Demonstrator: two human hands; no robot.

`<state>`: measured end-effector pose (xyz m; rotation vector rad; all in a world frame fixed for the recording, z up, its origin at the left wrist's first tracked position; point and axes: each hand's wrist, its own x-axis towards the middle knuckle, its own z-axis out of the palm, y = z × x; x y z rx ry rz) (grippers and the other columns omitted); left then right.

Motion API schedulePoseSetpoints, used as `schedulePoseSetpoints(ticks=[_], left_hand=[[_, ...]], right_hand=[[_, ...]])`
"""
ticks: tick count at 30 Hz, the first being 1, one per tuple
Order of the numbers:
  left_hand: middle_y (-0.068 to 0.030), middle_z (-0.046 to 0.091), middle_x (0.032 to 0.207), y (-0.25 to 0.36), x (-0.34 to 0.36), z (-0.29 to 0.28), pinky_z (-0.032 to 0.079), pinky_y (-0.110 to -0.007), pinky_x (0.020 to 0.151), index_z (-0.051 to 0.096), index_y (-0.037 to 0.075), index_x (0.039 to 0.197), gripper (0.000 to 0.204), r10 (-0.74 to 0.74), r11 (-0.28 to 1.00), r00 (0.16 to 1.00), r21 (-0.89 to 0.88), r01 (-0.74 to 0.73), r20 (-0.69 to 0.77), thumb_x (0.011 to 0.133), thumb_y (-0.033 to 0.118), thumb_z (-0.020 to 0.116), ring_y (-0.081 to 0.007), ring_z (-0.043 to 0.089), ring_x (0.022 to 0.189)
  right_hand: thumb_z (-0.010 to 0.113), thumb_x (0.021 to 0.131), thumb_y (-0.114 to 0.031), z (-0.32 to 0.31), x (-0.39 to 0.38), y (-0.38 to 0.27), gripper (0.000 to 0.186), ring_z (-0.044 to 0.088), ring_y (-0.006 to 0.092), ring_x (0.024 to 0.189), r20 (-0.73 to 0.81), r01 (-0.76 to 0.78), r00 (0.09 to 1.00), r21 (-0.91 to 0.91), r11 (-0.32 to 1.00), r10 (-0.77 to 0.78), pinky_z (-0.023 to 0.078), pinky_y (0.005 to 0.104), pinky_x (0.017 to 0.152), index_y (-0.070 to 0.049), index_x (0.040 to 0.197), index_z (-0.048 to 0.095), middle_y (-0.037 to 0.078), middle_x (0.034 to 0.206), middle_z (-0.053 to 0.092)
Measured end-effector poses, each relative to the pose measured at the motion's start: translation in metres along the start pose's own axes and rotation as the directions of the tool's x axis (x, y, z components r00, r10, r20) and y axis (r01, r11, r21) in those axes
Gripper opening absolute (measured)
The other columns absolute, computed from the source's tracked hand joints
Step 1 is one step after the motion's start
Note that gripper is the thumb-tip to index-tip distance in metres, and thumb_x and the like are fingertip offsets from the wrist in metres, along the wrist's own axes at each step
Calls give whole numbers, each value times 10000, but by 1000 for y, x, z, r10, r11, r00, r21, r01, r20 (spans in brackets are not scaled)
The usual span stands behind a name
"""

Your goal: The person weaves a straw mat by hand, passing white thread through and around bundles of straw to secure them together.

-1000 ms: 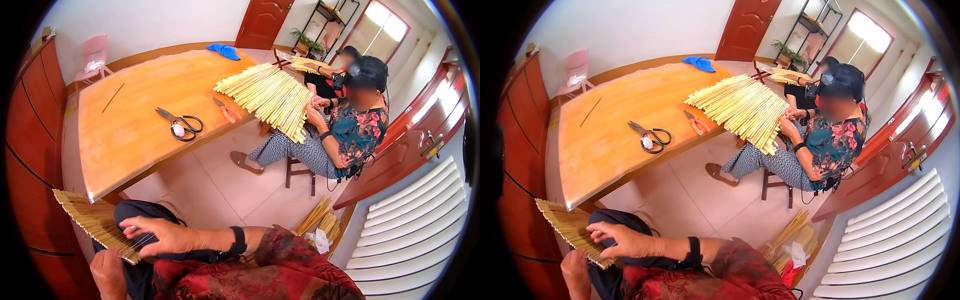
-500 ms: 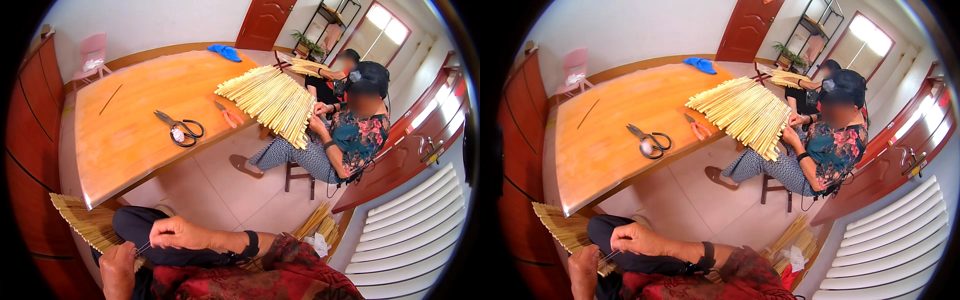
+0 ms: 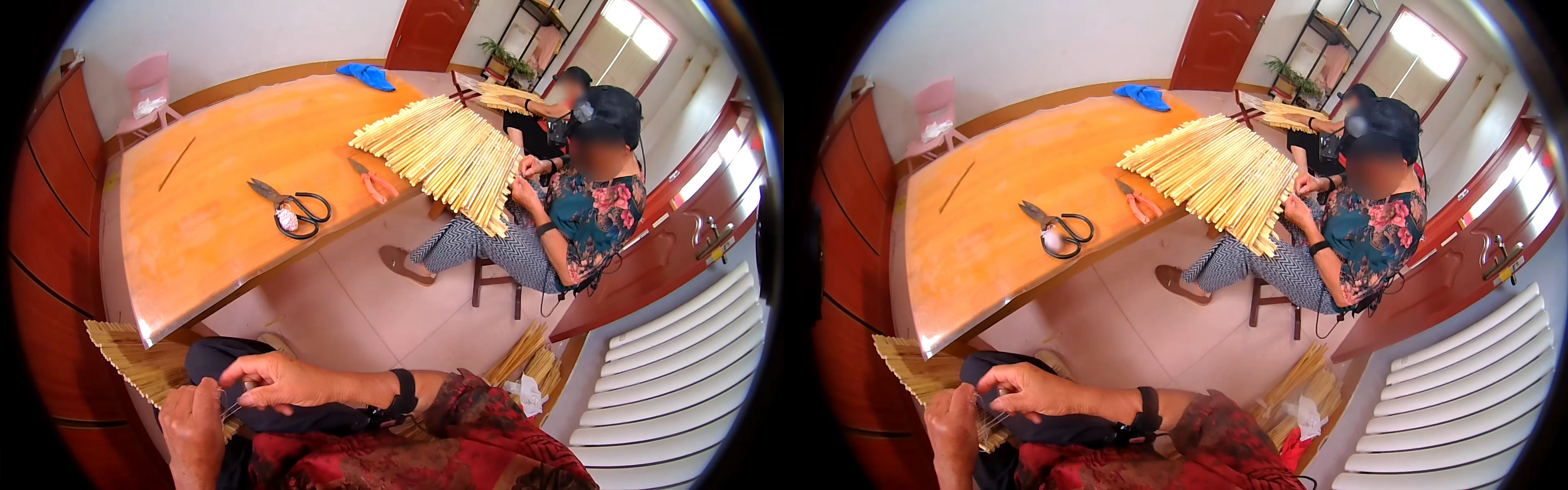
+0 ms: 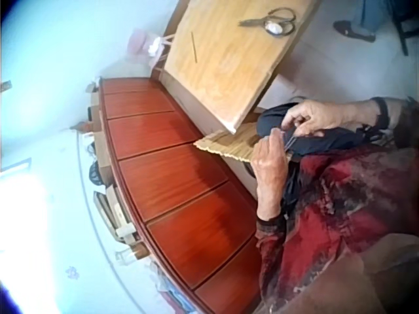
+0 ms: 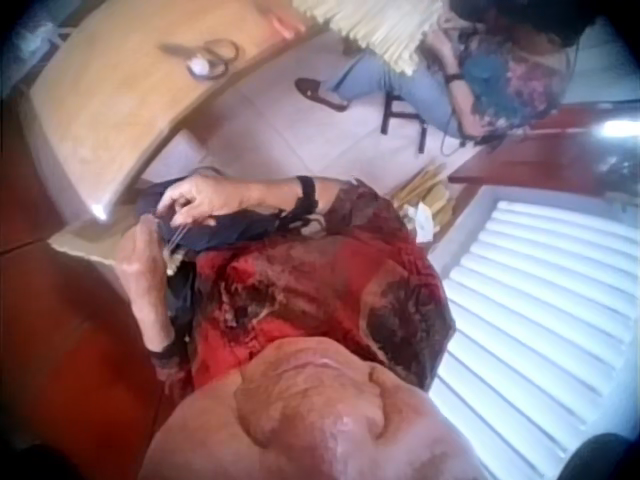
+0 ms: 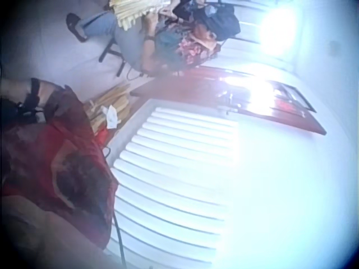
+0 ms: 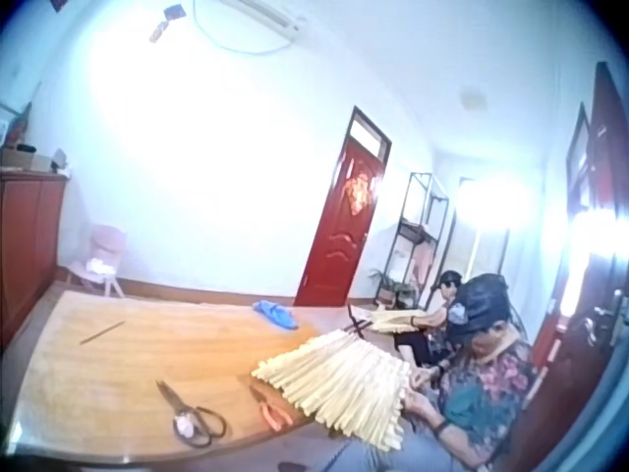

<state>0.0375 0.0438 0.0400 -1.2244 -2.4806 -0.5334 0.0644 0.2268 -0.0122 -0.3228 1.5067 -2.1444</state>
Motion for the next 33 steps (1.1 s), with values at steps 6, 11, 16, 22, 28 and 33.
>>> schedulePoseSetpoints(ticks=[6, 11, 16, 22, 28, 33], left_hand=[[-92, 471, 604, 7, 11, 0, 376, -371, 503, 549, -9, 833, 138, 41, 998, 999, -49, -39, 29, 704, 13, 594, -258, 474, 547], [-89, 459, 618, 6, 16, 4, 367, -353, 499, 543, -34, 870, 174, 138, 989, 990, 52, -137, -17, 710, 20, 584, -240, 474, 547], [-96, 462, 631, 3, 18, 3, 366, -353, 500, 539, -44, 889, 201, 134, 989, 991, 56, -135, 12, 700, 20, 565, -244, 471, 547], [-97, 466, 628, 3, 20, 5, 365, -359, 497, 540, -35, 866, 185, 80, 996, 997, 28, -81, 18, 688, 12, 561, -253, 476, 552], [-152, 536, 682, -5, 19, 0, 416, -403, 550, 565, 8, 811, 73, -116, 929, 993, -351, 118, 28, 739, 6, 575, -322, 535, 626], [-35, 529, 550, -27, 31, -6, 382, -246, 467, 620, -12, 807, 153, -361, 511, 794, -609, 607, 489, 833, 123, 555, -78, 481, 506]], right_hand=[[570, 821, -110, -8, -8, 1, 155, 522, 89, 777, -55, 208, 968, -373, 904, -245, 436, 253, 716, 4, 927, 564, 30, 793, 584], [637, 801, -103, 4, 8, 12, 406, 524, 111, 882, -207, 427, 894, 131, 895, -396, 434, 260, 771, -23, 1151, 446, 47, 962, 560], [626, 819, -130, 5, 7, -6, 536, 555, 100, 707, 20, 62, 998, 117, 991, -64, 481, 228, 655, -40, 1270, 350, 46, 847, 536], [581, 845, -228, -9, -1, -11, 250, 446, 50, 454, -27, -55, 998, 33, 998, 56, 346, 185, 395, -11, 968, 573, 8, 640, 514], [506, 895, -169, -15, -7, -34, 184, 463, 34, 631, -125, 89, 985, -253, 963, -123, 393, 178, 575, -33, 895, 631, -22, 769, 573], [523, 887, -204, -15, -24, -65, 201, 340, -4, 472, -395, 5, 908, -327, 945, -141, 253, 146, 409, -37, 886, 634, -64, 572, 427]])
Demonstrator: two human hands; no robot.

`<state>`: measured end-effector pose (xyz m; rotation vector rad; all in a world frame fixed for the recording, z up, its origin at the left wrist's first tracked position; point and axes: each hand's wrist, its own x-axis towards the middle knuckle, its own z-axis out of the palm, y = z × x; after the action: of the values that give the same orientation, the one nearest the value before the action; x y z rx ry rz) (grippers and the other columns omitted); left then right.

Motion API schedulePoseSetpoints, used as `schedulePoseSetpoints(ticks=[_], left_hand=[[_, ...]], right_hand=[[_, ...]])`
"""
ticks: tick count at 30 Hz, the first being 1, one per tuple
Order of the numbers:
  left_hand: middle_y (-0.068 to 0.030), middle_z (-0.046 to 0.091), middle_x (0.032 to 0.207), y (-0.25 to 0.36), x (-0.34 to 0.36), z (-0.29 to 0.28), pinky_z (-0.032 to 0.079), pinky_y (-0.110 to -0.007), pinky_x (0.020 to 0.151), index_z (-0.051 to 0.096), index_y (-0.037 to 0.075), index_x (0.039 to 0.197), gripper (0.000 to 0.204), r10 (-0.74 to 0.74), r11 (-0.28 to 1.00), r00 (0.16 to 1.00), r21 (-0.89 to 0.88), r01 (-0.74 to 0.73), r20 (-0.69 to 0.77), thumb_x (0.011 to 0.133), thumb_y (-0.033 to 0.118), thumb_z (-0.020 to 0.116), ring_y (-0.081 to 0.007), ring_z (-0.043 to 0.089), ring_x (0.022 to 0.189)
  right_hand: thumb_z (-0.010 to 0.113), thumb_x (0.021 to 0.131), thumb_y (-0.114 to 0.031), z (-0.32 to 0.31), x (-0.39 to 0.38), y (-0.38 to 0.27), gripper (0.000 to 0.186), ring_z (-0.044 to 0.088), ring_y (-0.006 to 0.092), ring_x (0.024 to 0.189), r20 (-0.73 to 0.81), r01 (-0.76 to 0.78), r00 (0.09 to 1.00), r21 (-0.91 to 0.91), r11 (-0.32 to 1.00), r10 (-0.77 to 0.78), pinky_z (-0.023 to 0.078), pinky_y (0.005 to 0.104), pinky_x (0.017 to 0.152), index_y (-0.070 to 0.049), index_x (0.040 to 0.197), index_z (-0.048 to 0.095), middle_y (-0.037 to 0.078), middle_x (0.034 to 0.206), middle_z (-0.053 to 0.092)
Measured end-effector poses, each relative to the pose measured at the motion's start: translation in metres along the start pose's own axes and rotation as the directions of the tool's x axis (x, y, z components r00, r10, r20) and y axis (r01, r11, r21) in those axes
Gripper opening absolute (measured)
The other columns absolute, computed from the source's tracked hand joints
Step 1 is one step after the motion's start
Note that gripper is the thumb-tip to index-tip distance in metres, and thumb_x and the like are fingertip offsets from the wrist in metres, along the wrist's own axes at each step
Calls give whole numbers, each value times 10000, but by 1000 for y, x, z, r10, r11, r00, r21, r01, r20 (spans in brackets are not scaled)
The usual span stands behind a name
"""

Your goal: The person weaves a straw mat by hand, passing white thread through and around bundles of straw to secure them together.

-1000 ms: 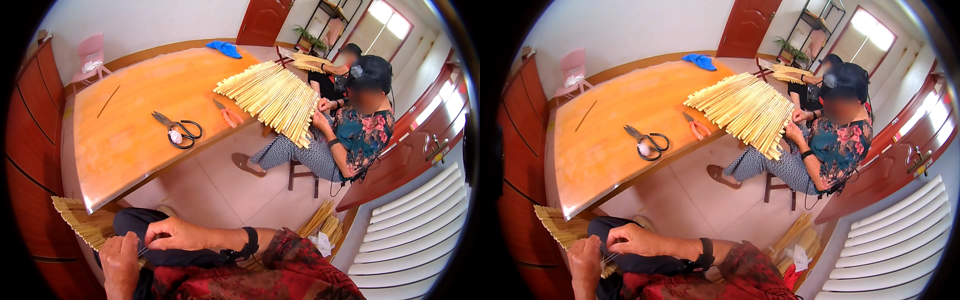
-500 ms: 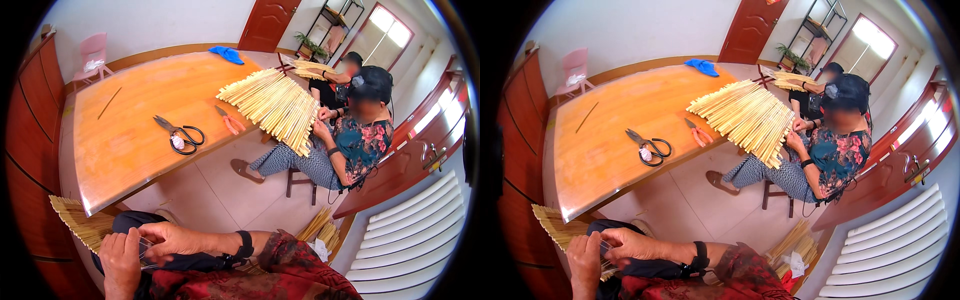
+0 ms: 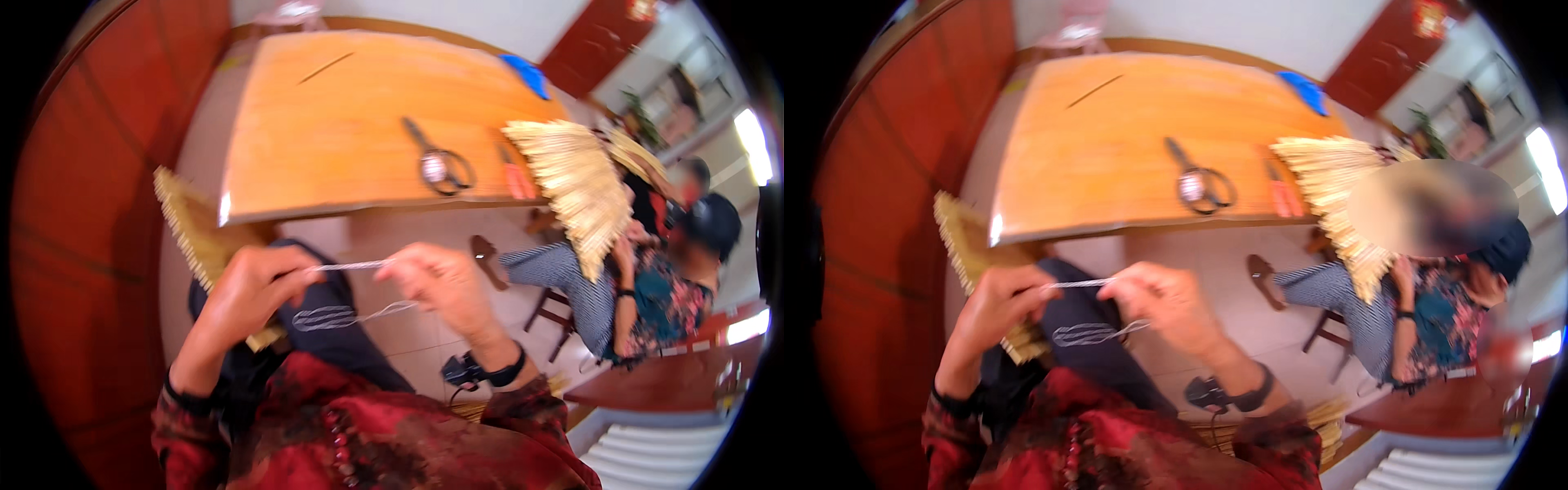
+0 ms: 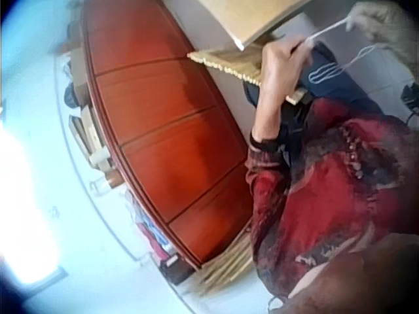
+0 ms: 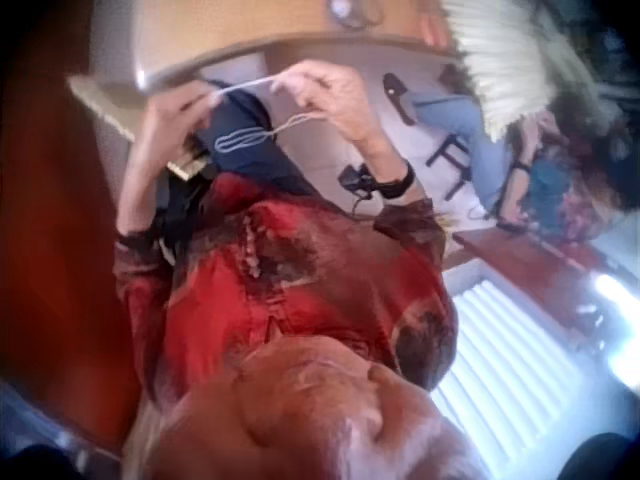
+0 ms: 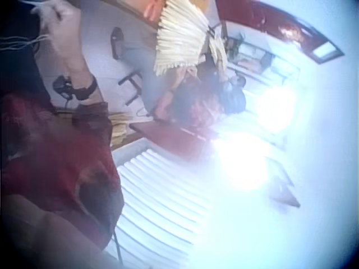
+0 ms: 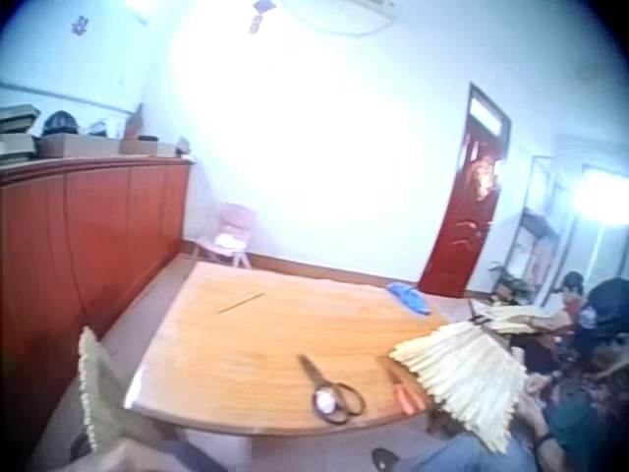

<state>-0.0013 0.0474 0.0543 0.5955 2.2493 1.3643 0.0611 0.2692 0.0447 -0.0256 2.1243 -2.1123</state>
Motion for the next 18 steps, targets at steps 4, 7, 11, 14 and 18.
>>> schedulePoseSetpoints(ticks=[4, 7, 11, 14, 18], left_hand=[[0, 520, 554, -20, -6, -14, 349, -195, 462, 632, -21, 774, 239, -11, 956, 991, -290, 50, 135, 853, 187, 545, -52, 451, 502], [17, 486, 517, -27, -12, -18, 335, -199, 453, 640, -12, 777, 271, -57, 875, 982, -465, 135, 179, 855, 230, 548, -42, 416, 480], [20, 433, 507, -30, -10, -20, 268, -197, 415, 629, -23, 781, 269, -7, 815, 964, -557, 159, 265, 867, 222, 558, -45, 378, 456], [22, 423, 499, -32, -6, -17, 262, -198, 408, 628, -26, 777, 278, -16, 809, 963, -562, 170, 269, 862, 232, 569, -44, 357, 449], [26, 406, 476, -32, -2, -11, 260, -204, 387, 629, -19, 765, 287, -32, 745, 926, -609, 272, 375, 862, 246, 574, -47, 343, 423]], right_hand=[[525, 884, -160, 4, 8, 8, 191, 338, 0, 460, 41, -97, 995, 63, 993, 95, 237, 147, 387, 6, 872, 619, -44, 584, 436], [542, 881, -184, 4, 13, 13, 183, 391, -3, 505, 71, -167, 984, 94, 982, 160, 277, 140, 422, -27, 897, 633, -51, 623, 476], [552, 870, -170, -2, 17, 16, 176, 439, 16, 553, 68, -85, 993, -152, 985, 96, 337, 150, 476, -21, 932, 625, -21, 677, 522], [581, 840, -150, 2, 18, 16, 251, 528, 82, 749, 81, 15, 997, -255, 967, 7, 423, 196, 646, -21, 1055, 576, 39, 850, 568], [617, 793, -119, 15, 25, 7, 508, 464, 191, 1134, 75, 285, 958, -126, 950, -277, 381, 306, 926, -19, 1251, 423, 105, 1151, 514]])
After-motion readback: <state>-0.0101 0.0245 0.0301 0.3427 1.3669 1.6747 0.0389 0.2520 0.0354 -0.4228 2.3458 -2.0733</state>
